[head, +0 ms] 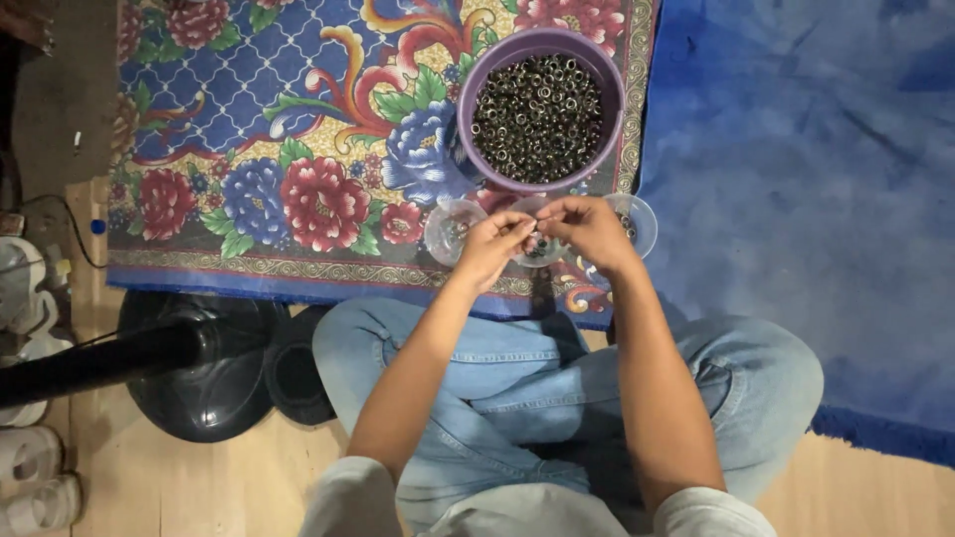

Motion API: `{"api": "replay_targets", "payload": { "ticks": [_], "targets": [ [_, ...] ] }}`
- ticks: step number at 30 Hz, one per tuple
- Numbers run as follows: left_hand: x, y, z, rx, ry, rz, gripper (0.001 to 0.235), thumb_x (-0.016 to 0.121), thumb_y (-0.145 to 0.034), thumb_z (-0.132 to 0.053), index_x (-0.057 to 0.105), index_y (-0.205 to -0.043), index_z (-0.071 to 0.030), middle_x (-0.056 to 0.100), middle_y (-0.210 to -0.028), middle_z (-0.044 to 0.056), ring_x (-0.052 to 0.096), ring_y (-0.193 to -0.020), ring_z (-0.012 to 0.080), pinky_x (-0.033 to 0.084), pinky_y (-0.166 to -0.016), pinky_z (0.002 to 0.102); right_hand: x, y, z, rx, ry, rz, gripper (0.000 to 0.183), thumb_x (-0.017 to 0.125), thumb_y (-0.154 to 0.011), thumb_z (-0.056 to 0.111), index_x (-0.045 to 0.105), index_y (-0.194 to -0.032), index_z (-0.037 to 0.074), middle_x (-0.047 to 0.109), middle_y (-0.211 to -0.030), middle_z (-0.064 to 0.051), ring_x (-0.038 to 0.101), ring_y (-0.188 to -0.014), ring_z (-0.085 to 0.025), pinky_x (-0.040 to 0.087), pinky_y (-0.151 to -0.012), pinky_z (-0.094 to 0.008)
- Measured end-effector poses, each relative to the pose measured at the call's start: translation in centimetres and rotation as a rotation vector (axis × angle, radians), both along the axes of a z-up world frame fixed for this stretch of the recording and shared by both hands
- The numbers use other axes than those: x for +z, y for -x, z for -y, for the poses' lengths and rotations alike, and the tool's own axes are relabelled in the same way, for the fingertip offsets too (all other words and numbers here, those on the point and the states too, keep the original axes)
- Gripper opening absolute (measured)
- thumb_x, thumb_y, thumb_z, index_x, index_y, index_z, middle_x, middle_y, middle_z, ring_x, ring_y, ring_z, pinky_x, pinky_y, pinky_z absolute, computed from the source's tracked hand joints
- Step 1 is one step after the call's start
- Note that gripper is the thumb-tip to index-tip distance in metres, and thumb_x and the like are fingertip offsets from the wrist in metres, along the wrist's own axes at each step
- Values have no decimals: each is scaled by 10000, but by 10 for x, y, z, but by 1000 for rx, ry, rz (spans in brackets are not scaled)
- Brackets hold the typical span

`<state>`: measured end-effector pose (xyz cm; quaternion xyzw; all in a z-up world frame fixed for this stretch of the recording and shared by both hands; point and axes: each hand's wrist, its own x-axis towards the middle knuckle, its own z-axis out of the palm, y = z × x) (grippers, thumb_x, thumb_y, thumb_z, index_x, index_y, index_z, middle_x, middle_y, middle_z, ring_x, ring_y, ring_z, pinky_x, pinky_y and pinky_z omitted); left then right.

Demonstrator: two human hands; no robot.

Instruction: The person sits on the floor and sorts small metal rings from a large purple bowl into two smaller clear bowls. They repeatedly pick up rings, separate them by hand, and place them into the respective bowls.

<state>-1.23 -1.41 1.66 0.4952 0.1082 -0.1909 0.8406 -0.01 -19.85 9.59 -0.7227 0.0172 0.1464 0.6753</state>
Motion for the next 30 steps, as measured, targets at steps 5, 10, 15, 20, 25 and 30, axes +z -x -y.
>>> {"api": "replay_targets", "payload": {
  "ticks": [5,10,15,20,25,30],
  "targets": [
    [-14,3,-5,-26,128,23,254,760,-910,1,695,-1150,51,700,-896,153,742,-800,215,637,-735,288,-9,2,0,-41,-20,-78,223,737,-799,-22,770,-1018,3,708,-745,-120,626,-603,-147,496,-535,-242],
    [-15,-1,-3,-25,158,46,274,755,-909,13,697,-1172,64,716,-921,158,743,-828,204,636,-767,289,-35,-5,10,-103,-94,-125,241,701,-835,-36,755,-1068,-3,705,-820,-131,619,-655,-158,505,-594,-249],
    [-30,-10,-6,11,183,58,279,741,-927,-3,690,-1196,53,713,-893,183,751,-800,230,643,-735,296,-44,-4,20,-158,-239,-154,305,641,-814,-95,726,-1105,-65,729,-910,-173,670,-699,-145,492,-594,-208],
    [-36,-13,-6,65,234,12,249,743,-928,-3,695,-1168,46,727,-948,176,771,-852,254,656,-790,348,-47,-7,35,-140,175,-128,282,700,-791,27,762,-1065,58,736,-845,-105,688,-729,-185,528,-658,-291],
    [-31,-13,-6,57,272,-41,192,727,-941,-28,699,-1128,8,734,-954,170,776,-850,259,665,-796,357,-152,-20,78,-151,896,5,157,769,-770,268,808,-908,333,741,-774,36,746,-802,-270,584,-705,-399],
    [-24,-12,-6,45,268,-48,169,726,-949,-46,694,-1109,-4,732,-943,139,779,-836,243,668,-788,354,-175,-18,88,-206,1012,-121,210,811,-783,235,821,-992,219,753,-798,-138,754,-773,-383,626,-645,-487]
  ]
}}
